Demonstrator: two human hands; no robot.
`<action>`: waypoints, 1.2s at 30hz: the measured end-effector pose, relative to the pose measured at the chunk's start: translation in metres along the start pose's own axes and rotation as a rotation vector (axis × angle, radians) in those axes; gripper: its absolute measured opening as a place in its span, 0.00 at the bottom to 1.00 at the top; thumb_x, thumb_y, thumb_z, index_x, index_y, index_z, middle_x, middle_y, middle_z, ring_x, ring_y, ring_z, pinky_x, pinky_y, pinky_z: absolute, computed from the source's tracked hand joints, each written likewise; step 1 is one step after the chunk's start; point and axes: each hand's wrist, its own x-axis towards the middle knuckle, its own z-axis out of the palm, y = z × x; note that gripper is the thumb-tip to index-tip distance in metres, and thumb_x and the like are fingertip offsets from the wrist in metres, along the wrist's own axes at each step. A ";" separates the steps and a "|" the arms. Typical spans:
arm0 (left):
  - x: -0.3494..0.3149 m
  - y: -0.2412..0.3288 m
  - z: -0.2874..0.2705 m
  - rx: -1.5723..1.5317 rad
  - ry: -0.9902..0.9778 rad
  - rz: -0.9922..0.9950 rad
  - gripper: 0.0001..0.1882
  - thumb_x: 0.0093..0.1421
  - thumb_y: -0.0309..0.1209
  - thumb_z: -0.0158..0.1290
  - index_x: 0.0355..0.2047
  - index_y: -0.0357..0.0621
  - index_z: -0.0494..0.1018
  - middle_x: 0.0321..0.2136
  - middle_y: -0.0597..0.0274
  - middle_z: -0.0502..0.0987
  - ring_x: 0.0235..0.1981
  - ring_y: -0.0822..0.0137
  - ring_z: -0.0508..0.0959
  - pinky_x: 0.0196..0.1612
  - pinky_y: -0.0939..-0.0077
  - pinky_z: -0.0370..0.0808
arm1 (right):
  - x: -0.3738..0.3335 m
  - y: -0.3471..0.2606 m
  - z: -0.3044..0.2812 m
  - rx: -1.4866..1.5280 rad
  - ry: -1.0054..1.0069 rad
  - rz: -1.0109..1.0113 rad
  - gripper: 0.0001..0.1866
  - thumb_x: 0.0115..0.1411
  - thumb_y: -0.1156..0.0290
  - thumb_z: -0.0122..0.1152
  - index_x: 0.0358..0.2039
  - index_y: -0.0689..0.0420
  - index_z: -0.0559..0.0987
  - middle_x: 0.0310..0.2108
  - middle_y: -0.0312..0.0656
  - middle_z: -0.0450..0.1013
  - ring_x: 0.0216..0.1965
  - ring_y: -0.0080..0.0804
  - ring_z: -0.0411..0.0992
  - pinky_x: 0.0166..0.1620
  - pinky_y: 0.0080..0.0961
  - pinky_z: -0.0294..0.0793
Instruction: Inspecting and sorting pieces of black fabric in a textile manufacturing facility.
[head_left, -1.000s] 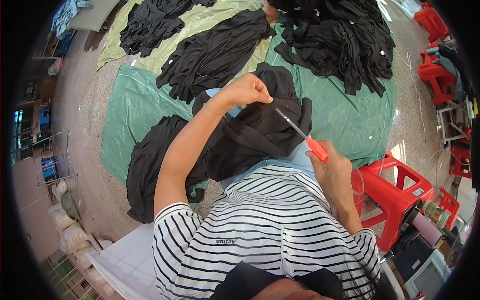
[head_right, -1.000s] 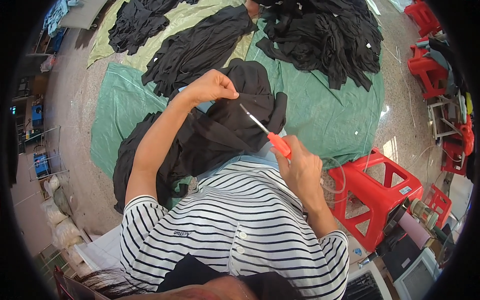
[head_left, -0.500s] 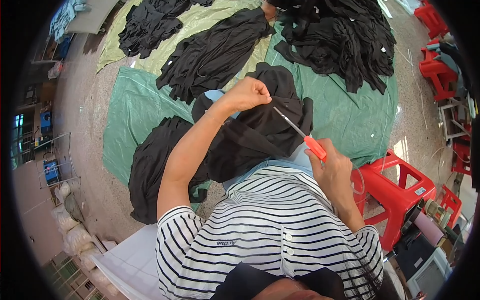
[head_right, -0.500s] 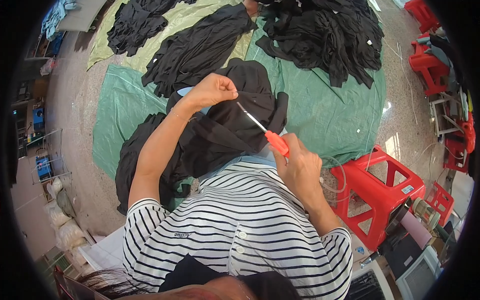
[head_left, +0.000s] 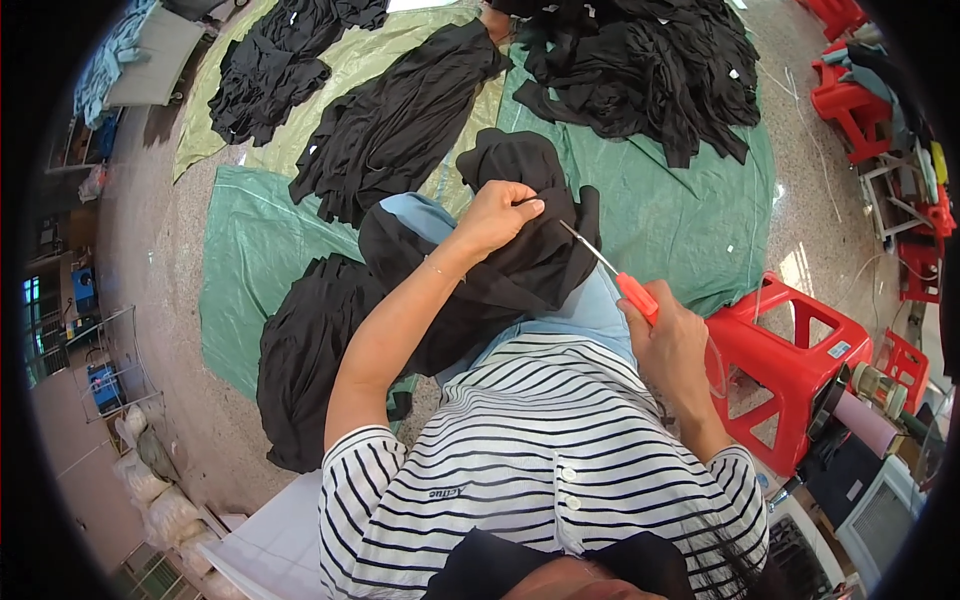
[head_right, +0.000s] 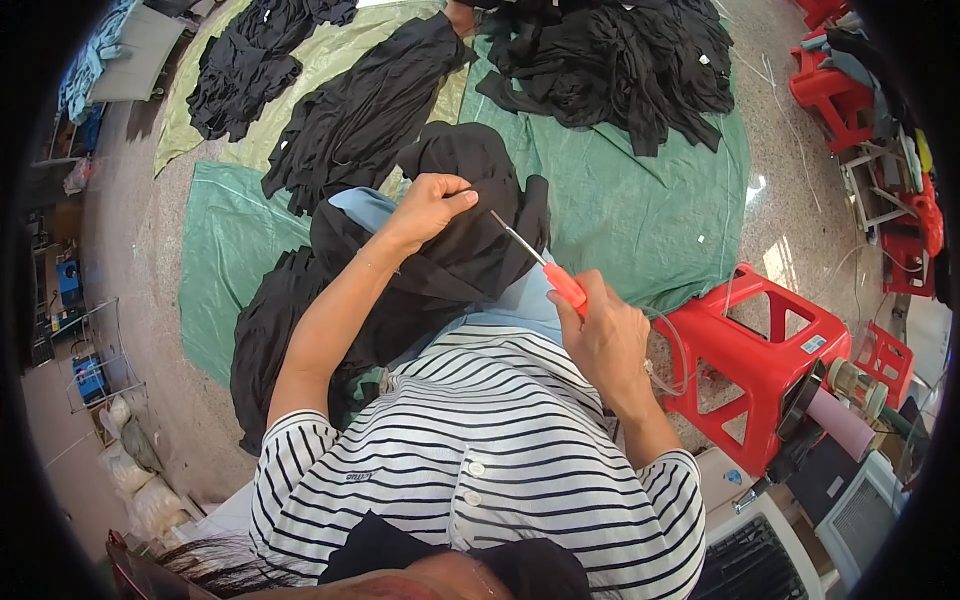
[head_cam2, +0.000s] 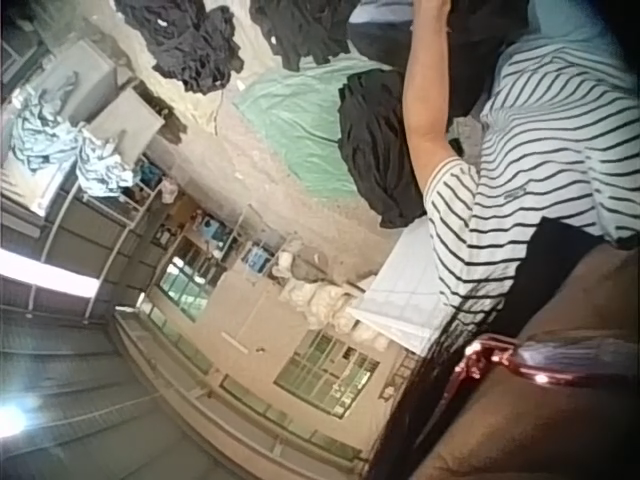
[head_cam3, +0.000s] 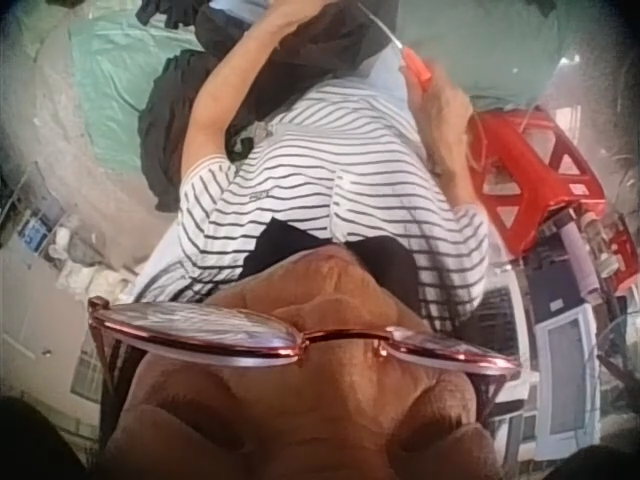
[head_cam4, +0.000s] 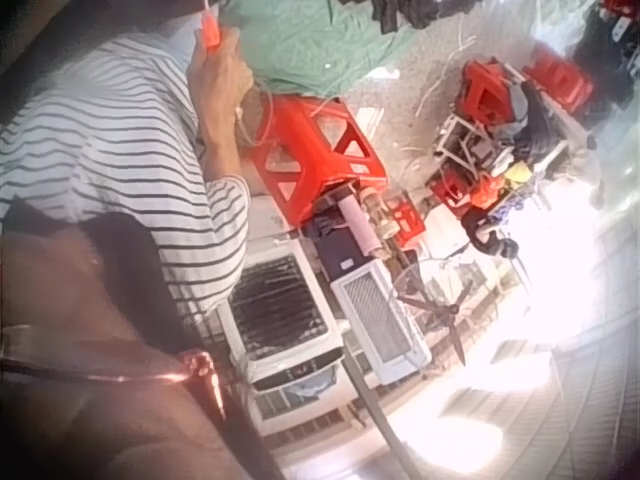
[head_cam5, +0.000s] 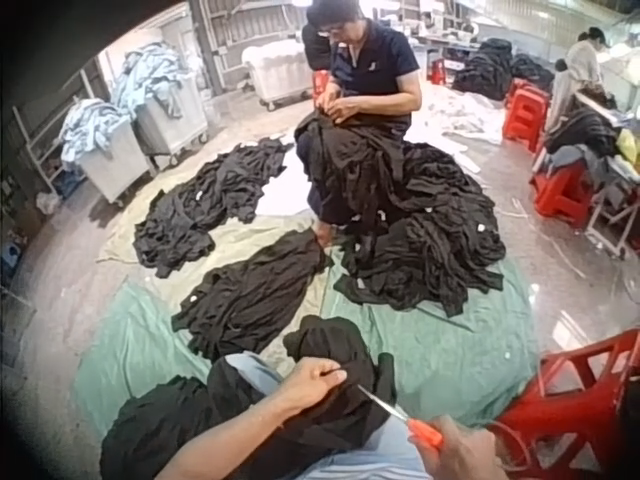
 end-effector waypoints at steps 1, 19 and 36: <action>-0.002 0.002 0.002 -0.021 0.027 0.026 0.10 0.61 0.27 0.54 0.31 0.30 0.77 0.24 0.72 0.75 0.27 0.83 0.69 0.30 0.82 0.67 | 0.001 0.000 0.001 -0.008 -0.002 -0.029 0.13 0.59 0.62 0.62 0.34 0.56 0.72 0.25 0.46 0.76 0.21 0.50 0.73 0.21 0.41 0.69; -0.076 -0.035 0.018 0.680 0.707 0.639 0.15 0.51 0.31 0.62 0.38 0.42 0.73 0.40 0.57 0.74 0.42 0.52 0.73 0.46 0.60 0.68 | -0.075 0.252 0.165 -0.276 -0.175 0.418 0.23 0.59 0.66 0.58 0.51 0.59 0.63 0.47 0.58 0.64 0.42 0.64 0.71 0.41 0.50 0.74; -0.209 -0.059 -0.018 1.163 0.323 0.205 0.37 0.39 0.50 0.68 0.46 0.42 0.71 0.47 0.55 0.71 0.54 0.55 0.69 0.57 0.59 0.60 | 0.109 0.257 0.193 -0.029 -0.471 0.185 0.23 0.58 0.61 0.55 0.49 0.64 0.75 0.32 0.53 0.79 0.32 0.42 0.80 0.35 0.36 0.79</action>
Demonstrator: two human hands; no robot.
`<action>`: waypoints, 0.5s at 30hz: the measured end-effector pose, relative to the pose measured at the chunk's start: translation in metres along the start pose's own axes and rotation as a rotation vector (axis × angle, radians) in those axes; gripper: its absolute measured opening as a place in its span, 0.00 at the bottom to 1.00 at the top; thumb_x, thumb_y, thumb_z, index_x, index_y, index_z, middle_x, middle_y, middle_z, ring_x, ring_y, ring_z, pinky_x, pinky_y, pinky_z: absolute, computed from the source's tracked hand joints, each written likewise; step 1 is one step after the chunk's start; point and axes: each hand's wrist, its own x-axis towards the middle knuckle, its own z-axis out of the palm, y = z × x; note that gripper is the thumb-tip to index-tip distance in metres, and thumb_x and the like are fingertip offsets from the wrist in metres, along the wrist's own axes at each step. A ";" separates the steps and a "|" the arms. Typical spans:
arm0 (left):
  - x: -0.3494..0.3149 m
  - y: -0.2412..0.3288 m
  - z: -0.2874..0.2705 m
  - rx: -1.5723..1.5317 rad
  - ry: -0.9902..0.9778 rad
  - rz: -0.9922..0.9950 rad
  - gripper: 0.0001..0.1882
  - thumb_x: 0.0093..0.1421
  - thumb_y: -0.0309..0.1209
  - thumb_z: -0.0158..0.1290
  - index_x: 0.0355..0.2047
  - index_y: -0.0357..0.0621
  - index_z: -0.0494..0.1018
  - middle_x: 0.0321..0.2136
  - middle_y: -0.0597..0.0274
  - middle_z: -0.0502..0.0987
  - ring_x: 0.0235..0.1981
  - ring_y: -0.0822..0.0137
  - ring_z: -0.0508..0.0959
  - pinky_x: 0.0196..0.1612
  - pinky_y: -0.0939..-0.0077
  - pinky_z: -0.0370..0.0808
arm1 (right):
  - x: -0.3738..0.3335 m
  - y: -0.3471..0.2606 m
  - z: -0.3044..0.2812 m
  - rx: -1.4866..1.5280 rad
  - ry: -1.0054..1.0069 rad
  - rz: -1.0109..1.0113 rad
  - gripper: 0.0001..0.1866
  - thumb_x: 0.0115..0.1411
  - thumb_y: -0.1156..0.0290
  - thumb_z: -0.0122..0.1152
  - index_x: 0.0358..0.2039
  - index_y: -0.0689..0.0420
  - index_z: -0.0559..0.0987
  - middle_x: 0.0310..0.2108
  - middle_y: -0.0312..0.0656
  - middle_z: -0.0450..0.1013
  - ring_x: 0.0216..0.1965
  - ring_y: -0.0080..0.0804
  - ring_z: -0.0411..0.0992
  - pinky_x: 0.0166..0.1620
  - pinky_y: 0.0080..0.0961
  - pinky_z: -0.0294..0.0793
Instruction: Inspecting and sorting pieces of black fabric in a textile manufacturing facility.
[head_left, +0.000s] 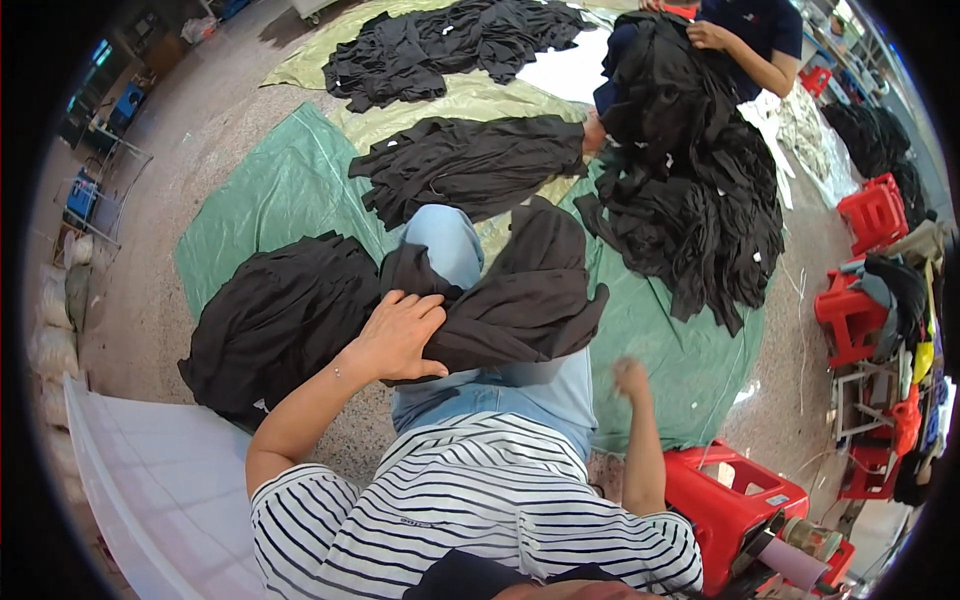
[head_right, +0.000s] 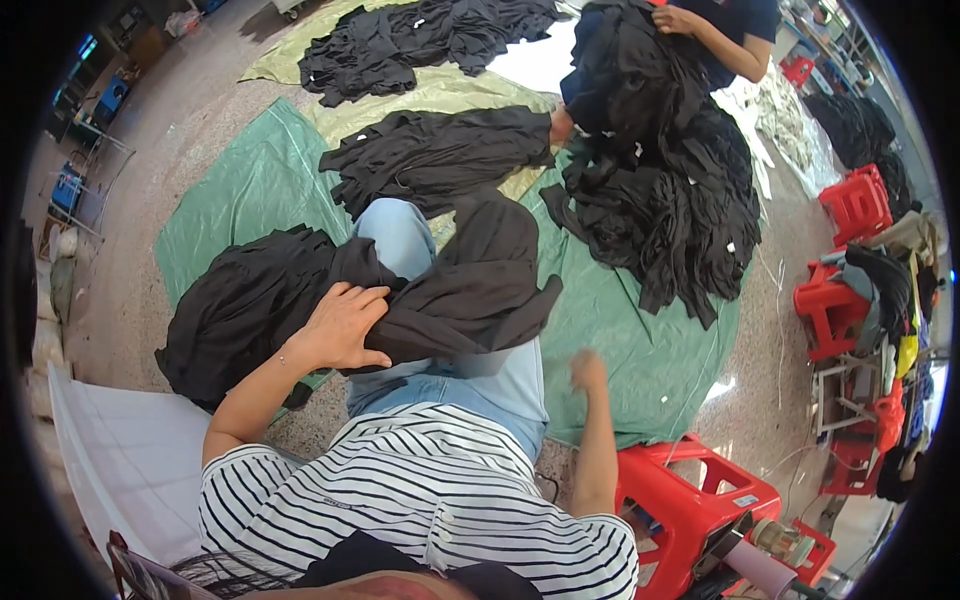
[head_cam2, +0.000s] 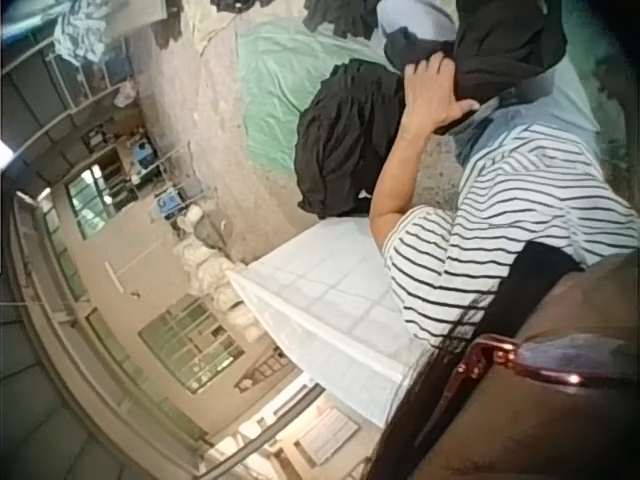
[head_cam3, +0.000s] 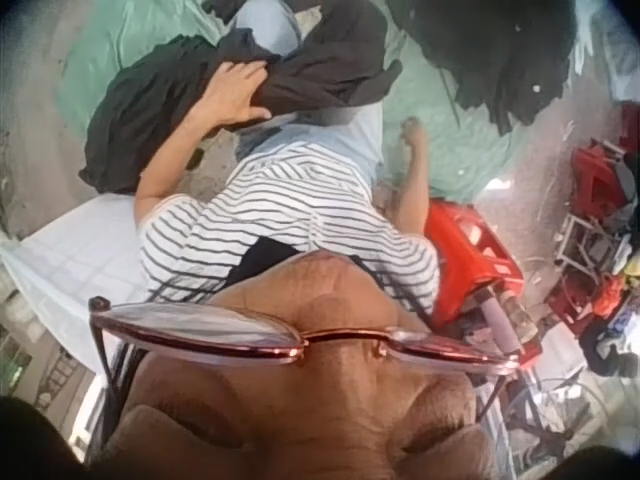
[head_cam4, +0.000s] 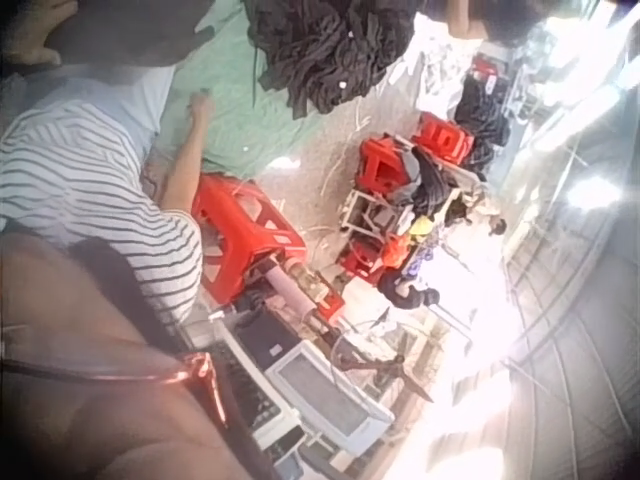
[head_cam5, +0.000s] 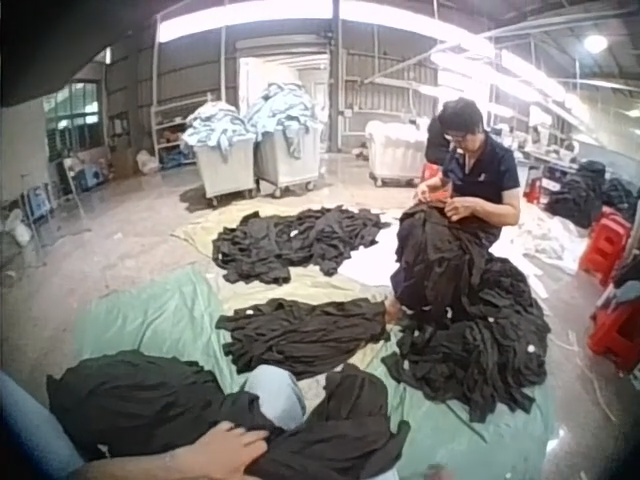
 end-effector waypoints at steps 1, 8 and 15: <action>0.012 0.001 -0.001 -0.010 0.021 0.046 0.37 0.39 0.50 0.68 0.46 0.42 0.71 0.47 0.55 0.71 0.54 0.55 0.69 0.57 0.59 0.60 | 0.052 0.029 -0.011 0.129 0.497 -0.246 0.18 0.58 0.59 0.61 0.42 0.59 0.78 0.25 0.41 0.77 0.26 0.29 0.75 0.27 0.29 0.73; 0.005 -0.021 0.030 -0.022 0.317 -0.169 0.38 0.33 0.44 0.70 0.46 0.46 0.71 0.52 0.47 0.62 0.57 0.45 0.62 0.53 0.55 0.62 | 0.114 -0.218 -0.099 0.672 0.091 -0.322 0.32 0.57 0.36 0.56 0.48 0.49 0.76 0.42 0.34 0.73 0.44 0.26 0.69 0.47 0.32 0.65; -0.020 -0.033 0.056 -0.014 0.519 -0.107 0.32 0.37 0.36 0.65 0.46 0.46 0.74 0.37 0.57 0.72 0.35 0.52 0.74 0.44 0.56 0.68 | 0.080 -0.246 -0.094 0.958 -0.085 -0.531 0.13 0.57 0.70 0.66 0.42 0.59 0.79 0.34 0.33 0.77 0.38 0.22 0.74 0.44 0.22 0.72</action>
